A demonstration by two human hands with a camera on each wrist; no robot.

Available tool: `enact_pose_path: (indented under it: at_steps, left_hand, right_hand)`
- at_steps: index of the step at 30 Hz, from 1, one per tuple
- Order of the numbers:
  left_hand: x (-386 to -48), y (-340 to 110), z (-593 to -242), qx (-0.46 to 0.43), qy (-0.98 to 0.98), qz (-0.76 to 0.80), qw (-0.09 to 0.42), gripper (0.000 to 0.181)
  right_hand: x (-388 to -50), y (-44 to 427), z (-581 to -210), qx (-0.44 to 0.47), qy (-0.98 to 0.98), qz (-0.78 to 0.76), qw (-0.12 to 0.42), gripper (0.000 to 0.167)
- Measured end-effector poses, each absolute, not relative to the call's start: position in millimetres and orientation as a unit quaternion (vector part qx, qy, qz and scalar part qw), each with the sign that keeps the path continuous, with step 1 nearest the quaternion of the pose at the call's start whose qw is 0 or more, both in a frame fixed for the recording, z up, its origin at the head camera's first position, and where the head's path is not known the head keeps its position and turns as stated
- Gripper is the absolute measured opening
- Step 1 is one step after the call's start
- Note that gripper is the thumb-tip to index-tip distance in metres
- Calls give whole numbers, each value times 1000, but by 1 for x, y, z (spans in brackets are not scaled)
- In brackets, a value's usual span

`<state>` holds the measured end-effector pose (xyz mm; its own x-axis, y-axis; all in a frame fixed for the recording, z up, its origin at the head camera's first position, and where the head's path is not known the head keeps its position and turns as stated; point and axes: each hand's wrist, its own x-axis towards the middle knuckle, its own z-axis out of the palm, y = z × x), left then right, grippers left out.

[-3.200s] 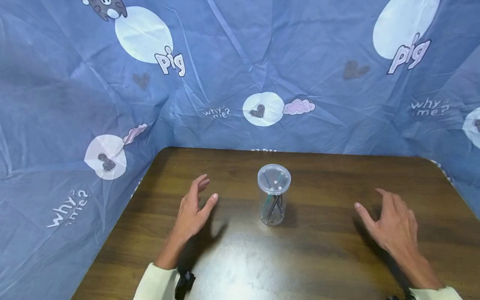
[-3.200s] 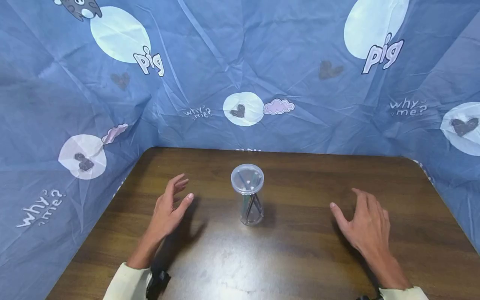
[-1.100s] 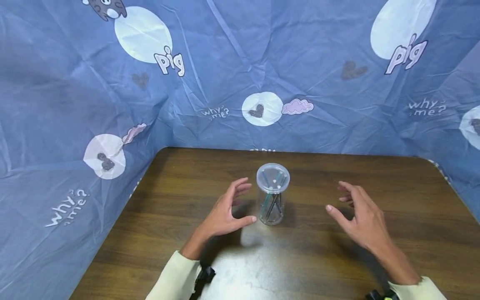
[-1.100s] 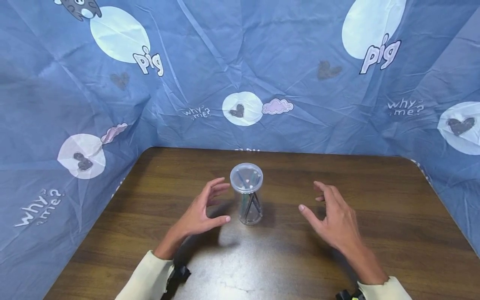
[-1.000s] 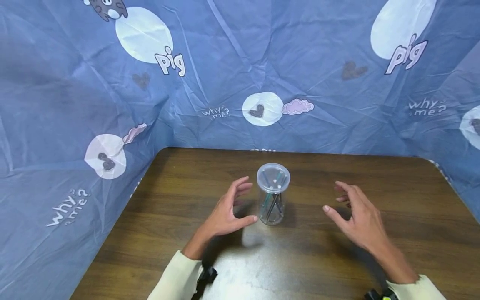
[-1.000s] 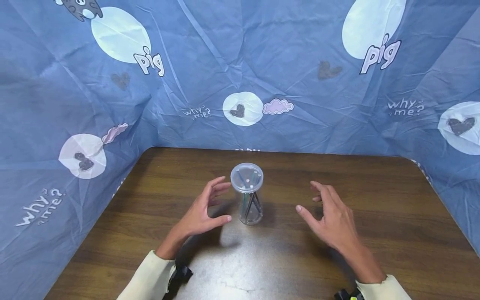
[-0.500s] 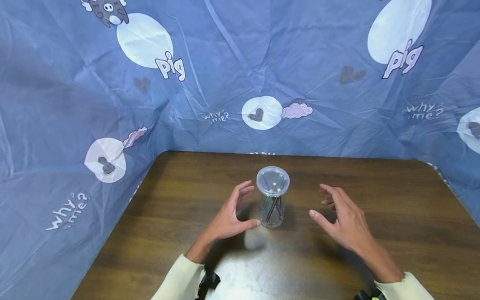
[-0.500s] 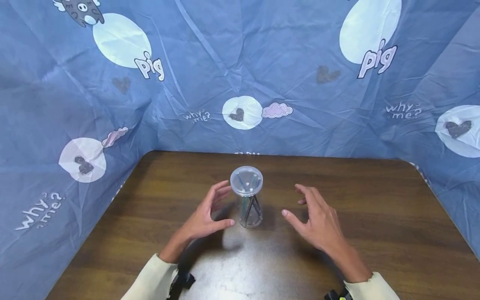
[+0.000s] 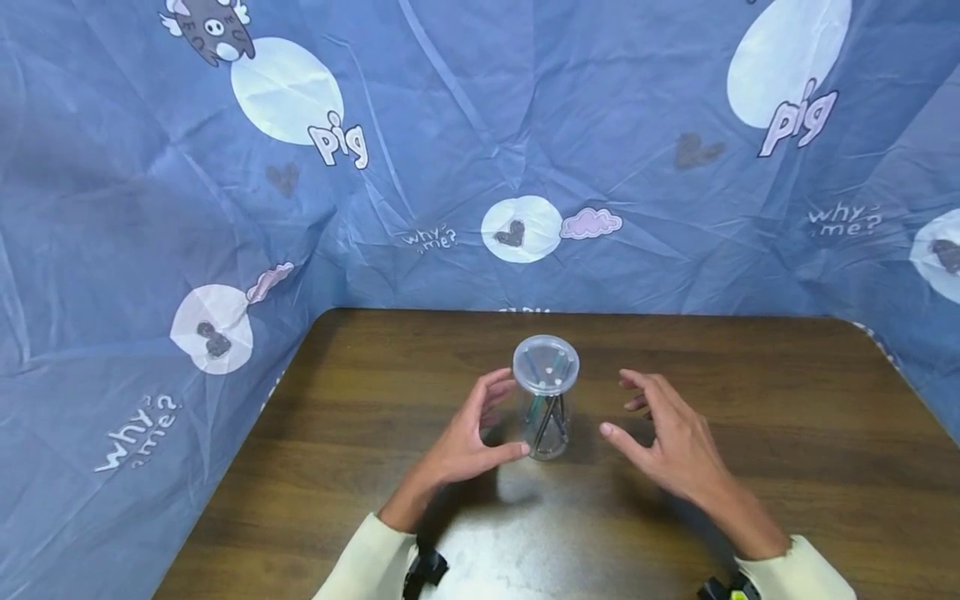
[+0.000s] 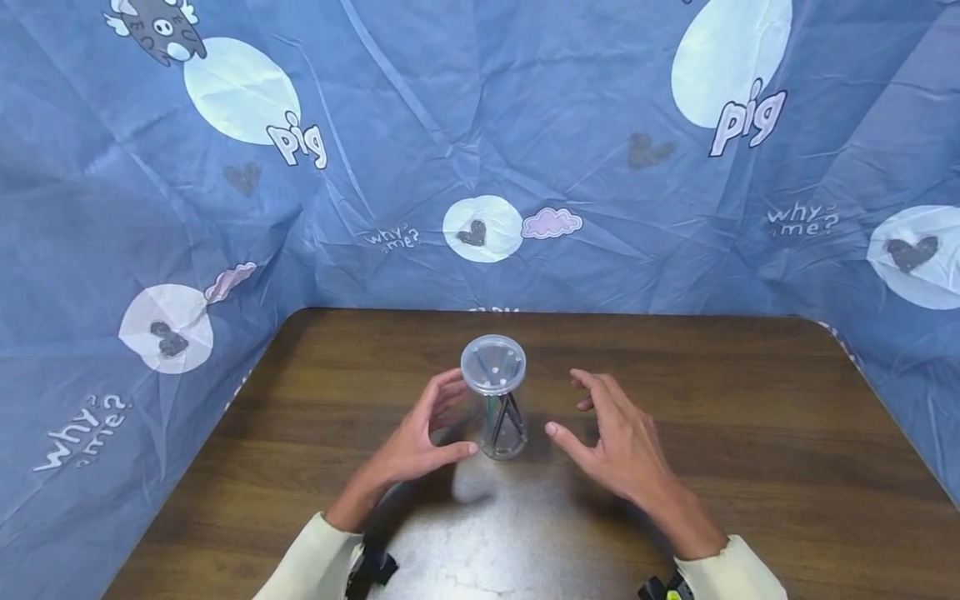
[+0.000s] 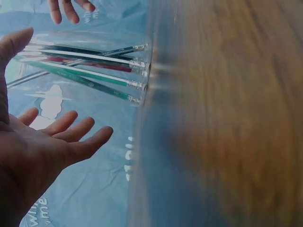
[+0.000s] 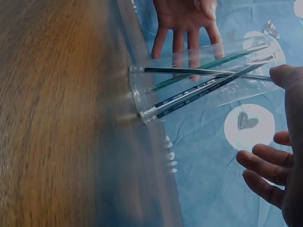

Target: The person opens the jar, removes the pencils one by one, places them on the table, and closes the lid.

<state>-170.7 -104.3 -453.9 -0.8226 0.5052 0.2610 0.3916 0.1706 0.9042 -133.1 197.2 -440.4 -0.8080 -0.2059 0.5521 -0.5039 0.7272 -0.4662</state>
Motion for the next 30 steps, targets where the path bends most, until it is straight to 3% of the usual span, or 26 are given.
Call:
enact_pose_path:
  at_steps: [8, 17, 30]
  left_hand:
    - [-172, -101, -453, 266, 784, 557, 64, 89]
    - [-168, -93, -455, 266, 776, 560, 114, 85]
    - [-170, -87, -458, 260, 779, 563, 91, 82]
  right_hand:
    - [-136, 192, -439, 201, -895, 319, 239, 70]
    - [-135, 187, -440, 207, -896, 314, 237, 71]
    - [-143, 177, -433, 218, -886, 332, 238, 75]
